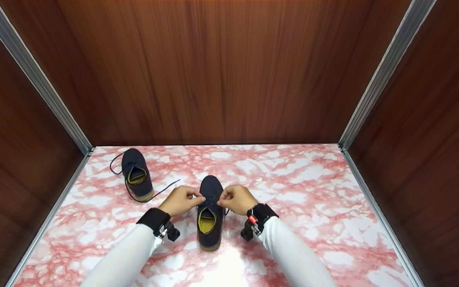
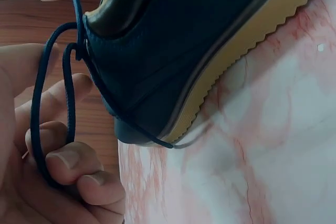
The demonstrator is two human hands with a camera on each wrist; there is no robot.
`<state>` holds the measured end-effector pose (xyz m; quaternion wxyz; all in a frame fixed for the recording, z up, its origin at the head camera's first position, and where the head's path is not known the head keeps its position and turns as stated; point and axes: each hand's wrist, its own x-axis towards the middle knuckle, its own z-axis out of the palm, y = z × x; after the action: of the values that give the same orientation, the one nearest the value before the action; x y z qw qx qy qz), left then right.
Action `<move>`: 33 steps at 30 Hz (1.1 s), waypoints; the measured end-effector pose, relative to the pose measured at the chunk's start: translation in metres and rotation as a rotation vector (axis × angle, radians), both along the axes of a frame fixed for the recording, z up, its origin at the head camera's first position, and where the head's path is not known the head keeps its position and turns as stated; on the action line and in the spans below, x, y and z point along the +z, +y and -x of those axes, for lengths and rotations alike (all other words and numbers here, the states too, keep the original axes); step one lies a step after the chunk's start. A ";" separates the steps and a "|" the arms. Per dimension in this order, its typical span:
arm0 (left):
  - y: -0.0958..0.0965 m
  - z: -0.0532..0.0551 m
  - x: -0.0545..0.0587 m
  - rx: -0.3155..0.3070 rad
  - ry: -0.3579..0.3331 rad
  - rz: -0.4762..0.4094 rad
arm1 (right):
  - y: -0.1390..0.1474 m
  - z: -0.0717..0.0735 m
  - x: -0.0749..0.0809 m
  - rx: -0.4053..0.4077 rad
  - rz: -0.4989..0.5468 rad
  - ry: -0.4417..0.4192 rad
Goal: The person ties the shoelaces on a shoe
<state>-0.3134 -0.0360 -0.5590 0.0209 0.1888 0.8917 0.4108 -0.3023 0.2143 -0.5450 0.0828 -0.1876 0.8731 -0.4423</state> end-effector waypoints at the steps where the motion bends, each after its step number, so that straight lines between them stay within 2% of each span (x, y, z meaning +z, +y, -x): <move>1: 0.000 0.000 0.000 -0.002 -0.009 0.003 | 0.000 0.000 0.000 -0.001 -0.004 0.001; 16: 0.006 -0.004 0.005 -0.004 0.019 0.042 | -0.002 0.002 -0.002 0.000 -0.002 0.024; 19: 0.007 -0.004 0.007 -0.004 -0.007 0.040 | -0.003 0.002 -0.003 -0.002 -0.002 0.025; 24: 0.009 -0.005 0.007 -0.012 -0.090 0.018 | -0.005 0.001 -0.003 -0.004 -0.006 0.016; 33: 0.010 -0.004 0.006 -0.015 -0.142 -0.076 | -0.014 0.001 -0.006 -0.051 0.009 0.027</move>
<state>-0.3093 -0.0263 -0.5530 0.0800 0.1662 0.8703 0.4566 -0.3029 0.2002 -0.5513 0.0588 -0.1717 0.8766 -0.4457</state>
